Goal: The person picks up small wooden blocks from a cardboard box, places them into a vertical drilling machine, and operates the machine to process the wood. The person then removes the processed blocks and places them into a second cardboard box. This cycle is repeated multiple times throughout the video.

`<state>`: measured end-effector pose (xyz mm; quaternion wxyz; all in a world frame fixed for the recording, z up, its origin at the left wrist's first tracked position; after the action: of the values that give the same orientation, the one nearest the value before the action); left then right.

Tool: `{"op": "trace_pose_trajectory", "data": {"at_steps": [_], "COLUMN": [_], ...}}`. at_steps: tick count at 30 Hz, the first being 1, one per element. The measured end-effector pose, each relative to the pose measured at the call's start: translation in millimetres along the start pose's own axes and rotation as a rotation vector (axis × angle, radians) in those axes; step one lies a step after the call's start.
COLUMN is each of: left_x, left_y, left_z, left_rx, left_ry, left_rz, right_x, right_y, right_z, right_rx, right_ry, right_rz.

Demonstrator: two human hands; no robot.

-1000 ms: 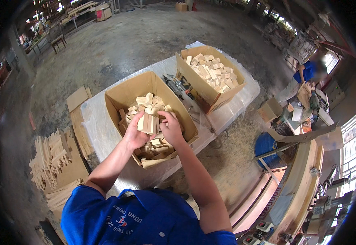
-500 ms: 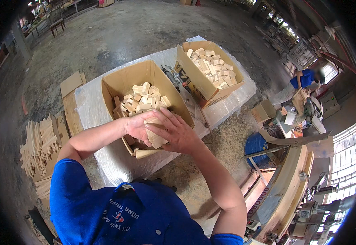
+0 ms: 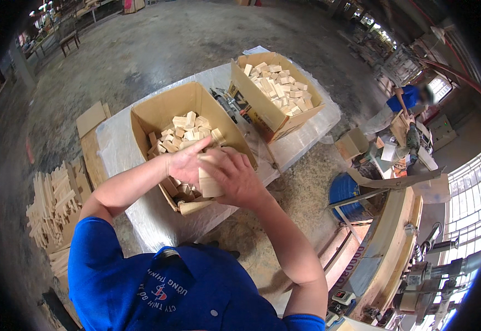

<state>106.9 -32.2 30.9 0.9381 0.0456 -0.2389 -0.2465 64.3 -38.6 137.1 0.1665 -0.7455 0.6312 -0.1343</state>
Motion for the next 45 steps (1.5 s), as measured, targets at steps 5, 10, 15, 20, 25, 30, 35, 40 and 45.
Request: {"op": "trace_pose_trajectory", "data": {"at_steps": [5,10,15,20,25,30,35,40,45], "left_x": [34.7,40.2,38.7,34.3,32.0,28.4,22.6,25.0,31.3], "left_y": [-4.4,-6.5,-5.3,-2.4,9.7,17.5,23.0,26.6,28.9], "left_z": [-3.4,-35.3,-51.1,-32.2,-26.2,-26.6,-30.8,-34.4,-51.4], "left_rx": [0.021,0.21,0.358,0.264,0.307,0.36,0.451,0.506,0.593], "left_ry": [0.158,0.26,0.156,0.083,-0.06,-0.074,-0.149,-0.192,-0.238], "left_rz": [0.322,0.457,0.459,0.418,0.433,0.52,0.645,0.702,0.599], "right_x": [33.4,31.6,32.3,33.8,35.5,35.7,33.7,34.1,19.7], "right_y": [-6.6,-12.2,-4.1,1.8,4.1,5.7,5.7,4.5,1.5], "right_z": [15.9,33.4,36.8,36.4,31.1,31.2,31.9,34.3,34.4], "right_rx": [0.099,0.196,0.193,0.154,0.242,0.252,0.241,0.212,0.166], "right_ry": [-0.078,-0.114,-0.132,-0.073,-0.087,-0.048,-0.019,-0.025,0.02], "right_rz": [0.314,0.388,0.426,0.458,0.462,0.473,0.456,0.464,0.337]}}
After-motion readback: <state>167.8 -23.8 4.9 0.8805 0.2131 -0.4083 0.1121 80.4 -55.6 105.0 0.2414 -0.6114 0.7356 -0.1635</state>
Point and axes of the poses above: each hand's wrist, its own y-axis away from the middle knuckle, its own z-axis out of the palm, x = y × z, the point moved 10 cm from there along -y, towards the middle knuckle, and after that the axes turned 13 degrees about y, right-handed, at the moved point
